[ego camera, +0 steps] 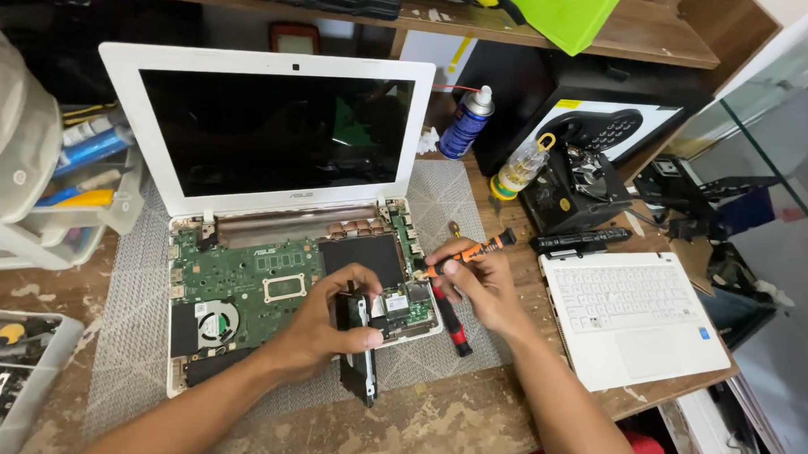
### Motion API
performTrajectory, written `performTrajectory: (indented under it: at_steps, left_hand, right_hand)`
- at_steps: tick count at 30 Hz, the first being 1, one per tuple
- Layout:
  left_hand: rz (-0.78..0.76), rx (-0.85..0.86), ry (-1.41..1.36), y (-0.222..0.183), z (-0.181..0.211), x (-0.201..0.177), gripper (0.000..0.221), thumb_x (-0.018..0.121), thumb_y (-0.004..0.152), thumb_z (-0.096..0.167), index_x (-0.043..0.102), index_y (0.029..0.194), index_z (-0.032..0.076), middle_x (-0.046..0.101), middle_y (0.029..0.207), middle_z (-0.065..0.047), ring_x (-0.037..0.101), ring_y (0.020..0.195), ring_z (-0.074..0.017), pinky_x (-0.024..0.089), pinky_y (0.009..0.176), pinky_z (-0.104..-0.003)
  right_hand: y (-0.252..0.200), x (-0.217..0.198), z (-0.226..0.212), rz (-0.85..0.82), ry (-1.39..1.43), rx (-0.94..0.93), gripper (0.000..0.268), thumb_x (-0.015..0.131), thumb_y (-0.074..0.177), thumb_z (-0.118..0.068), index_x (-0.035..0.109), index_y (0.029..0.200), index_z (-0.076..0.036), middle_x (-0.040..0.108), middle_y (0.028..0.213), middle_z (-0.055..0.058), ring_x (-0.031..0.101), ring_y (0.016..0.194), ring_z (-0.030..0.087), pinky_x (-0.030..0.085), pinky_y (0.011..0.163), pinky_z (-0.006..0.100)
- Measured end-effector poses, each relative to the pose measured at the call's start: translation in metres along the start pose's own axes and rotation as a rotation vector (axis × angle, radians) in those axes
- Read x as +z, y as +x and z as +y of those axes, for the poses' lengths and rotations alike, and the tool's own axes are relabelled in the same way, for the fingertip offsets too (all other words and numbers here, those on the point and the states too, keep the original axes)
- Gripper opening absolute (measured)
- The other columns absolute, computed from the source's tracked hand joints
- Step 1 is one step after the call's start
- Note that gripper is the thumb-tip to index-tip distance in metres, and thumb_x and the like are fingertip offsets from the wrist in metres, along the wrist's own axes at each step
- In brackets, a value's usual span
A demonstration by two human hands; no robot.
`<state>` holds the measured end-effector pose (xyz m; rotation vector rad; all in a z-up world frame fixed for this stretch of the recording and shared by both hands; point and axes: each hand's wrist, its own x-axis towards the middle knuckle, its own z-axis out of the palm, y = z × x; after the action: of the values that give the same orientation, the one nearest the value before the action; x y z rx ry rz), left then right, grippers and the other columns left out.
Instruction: Repairing a laptop by unscrewing and removing the internal hard drive.
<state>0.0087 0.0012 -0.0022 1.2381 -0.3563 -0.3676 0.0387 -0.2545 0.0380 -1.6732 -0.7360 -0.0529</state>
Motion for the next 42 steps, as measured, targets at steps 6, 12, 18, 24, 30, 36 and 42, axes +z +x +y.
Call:
performTrajectory:
  at_steps: [6, 12, 18, 24, 30, 36, 42]
  left_hand:
    - [-0.133, 0.005, -0.047, -0.002, 0.014, 0.004, 0.077, 0.088, 0.062, 0.045, 0.063, 0.128, 0.014, 0.066, 0.133, -0.015, 0.065, 0.118, -0.0299, 0.052, 0.103, -0.051]
    - [-0.164, 0.058, 0.136, -0.004, 0.027, 0.008, 0.104, 0.079, 0.063, 0.061, 0.044, 0.150, 0.014, 0.047, 0.159, -0.018, 0.042, 0.148, -0.0371, 0.027, 0.117, -0.068]
    - [-0.161, 0.060, 0.008, -0.002, 0.019, 0.005, 0.102, 0.084, 0.063, 0.055, 0.046, 0.148, 0.012, 0.051, 0.152, -0.018, 0.050, 0.141, -0.0346, 0.039, 0.115, -0.062]
    - [-0.158, 0.120, 0.018, -0.003, 0.020, 0.006, 0.082, 0.082, 0.067, 0.052, 0.059, 0.133, 0.010, 0.066, 0.132, -0.013, 0.061, 0.125, -0.0293, 0.042, 0.113, -0.053]
    - [-0.240, 0.077, 0.063, -0.005, 0.034, 0.006, 0.077, 0.082, 0.068, 0.049, 0.063, 0.132, 0.012, 0.063, 0.136, -0.006, 0.063, 0.113, -0.0197, 0.048, 0.095, -0.037]
    - [-0.298, 0.098, 0.177, -0.005, 0.037, 0.007, 0.076, 0.076, 0.070, 0.057, 0.062, 0.132, 0.015, 0.065, 0.135, -0.007, 0.059, 0.131, -0.0254, 0.041, 0.113, -0.049]
    - [-0.316, 0.065, 0.210, -0.004, 0.032, 0.006, 0.080, 0.075, 0.068, 0.060, 0.061, 0.133, 0.015, 0.064, 0.135, -0.007, 0.060, 0.130, -0.0247, 0.042, 0.113, -0.050]
  right_hand:
    - [0.000, 0.006, -0.001, 0.054, 0.032, 0.043, 0.019, 0.055, 0.105, -0.015, 0.064, 0.116, -0.002, 0.070, 0.088, 0.010, 0.056, 0.050, 0.008, 0.045, 0.042, 0.017]
    - [-0.001, 0.024, 0.010, 0.002, -0.275, -0.183, 0.042, 0.074, 0.095, -0.012, 0.061, 0.134, -0.017, 0.070, 0.082, -0.003, 0.055, 0.072, 0.010, 0.043, 0.072, 0.022]
    - [-0.004, 0.026, 0.003, -0.070, -0.404, -0.152, 0.059, 0.079, 0.092, -0.006, 0.052, 0.144, -0.012, 0.064, 0.081, 0.001, 0.049, 0.063, 0.010, 0.039, 0.055, 0.020]
    - [0.004, 0.015, -0.003, -0.284, -0.497, -0.235, 0.075, 0.070, 0.088, 0.014, 0.040, 0.150, -0.017, 0.076, 0.101, 0.008, 0.073, 0.072, 0.012, 0.064, 0.054, 0.016]
    - [0.008, 0.010, -0.012, 0.005, -0.419, -0.189, 0.043, 0.065, 0.098, -0.002, 0.052, 0.139, -0.006, 0.073, 0.096, 0.009, 0.068, 0.078, 0.015, 0.058, 0.066, 0.024]
    - [0.004, 0.016, -0.008, 0.030, -0.304, -0.092, 0.021, 0.069, 0.096, -0.011, 0.069, 0.117, -0.008, 0.074, 0.101, 0.009, 0.069, 0.087, 0.017, 0.059, 0.080, 0.026]
    - [0.003, 0.015, -0.007, 0.016, -0.251, -0.044, 0.015, 0.065, 0.098, -0.006, 0.070, 0.113, -0.005, 0.072, 0.097, 0.011, 0.068, 0.075, 0.014, 0.060, 0.071, 0.021]
